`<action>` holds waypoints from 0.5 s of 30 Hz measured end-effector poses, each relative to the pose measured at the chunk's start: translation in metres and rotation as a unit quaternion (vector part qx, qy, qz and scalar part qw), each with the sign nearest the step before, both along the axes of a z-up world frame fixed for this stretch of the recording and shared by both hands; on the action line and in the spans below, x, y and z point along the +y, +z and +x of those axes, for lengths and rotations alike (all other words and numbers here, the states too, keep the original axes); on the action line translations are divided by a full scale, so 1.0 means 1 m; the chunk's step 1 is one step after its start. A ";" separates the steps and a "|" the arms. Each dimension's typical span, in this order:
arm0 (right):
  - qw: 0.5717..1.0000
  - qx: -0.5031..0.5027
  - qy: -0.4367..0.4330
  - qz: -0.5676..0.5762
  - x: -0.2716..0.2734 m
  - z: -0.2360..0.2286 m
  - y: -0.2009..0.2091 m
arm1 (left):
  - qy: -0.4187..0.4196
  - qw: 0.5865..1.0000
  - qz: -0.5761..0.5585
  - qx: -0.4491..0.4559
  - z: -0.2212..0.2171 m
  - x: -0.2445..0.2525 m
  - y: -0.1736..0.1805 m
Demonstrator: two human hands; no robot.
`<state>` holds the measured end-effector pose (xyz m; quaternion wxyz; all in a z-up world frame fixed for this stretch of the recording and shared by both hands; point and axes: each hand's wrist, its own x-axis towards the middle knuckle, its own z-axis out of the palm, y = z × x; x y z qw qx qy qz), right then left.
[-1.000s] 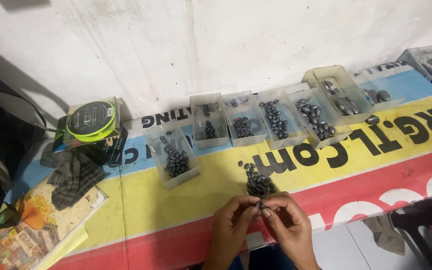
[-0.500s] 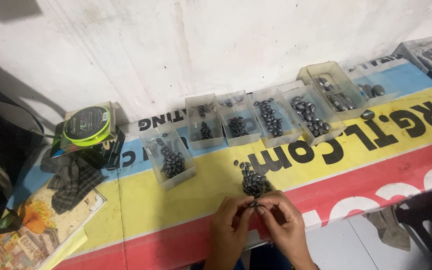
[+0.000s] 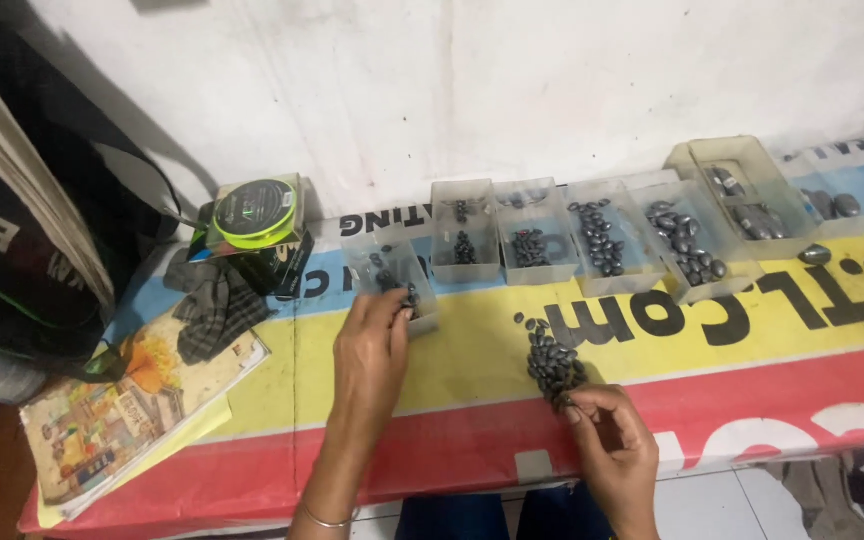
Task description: Assembling small metal fishing swivels and components into a rig or chain by hand.
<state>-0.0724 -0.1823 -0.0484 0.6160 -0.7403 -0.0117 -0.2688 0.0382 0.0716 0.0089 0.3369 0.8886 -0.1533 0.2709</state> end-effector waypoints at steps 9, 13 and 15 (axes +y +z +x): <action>1.000 -0.015 -0.017 0.000 0.001 0.000 0.003 | -0.160 0.966 0.125 0.161 0.037 -0.087 -0.023; 1.000 -0.009 -0.018 0.006 0.000 0.001 0.003 | -0.162 0.973 0.143 0.081 0.071 -0.109 -0.075; 1.000 -0.019 -0.017 0.007 -0.001 0.002 0.003 | -0.149 0.972 0.166 0.080 0.073 -0.112 -0.080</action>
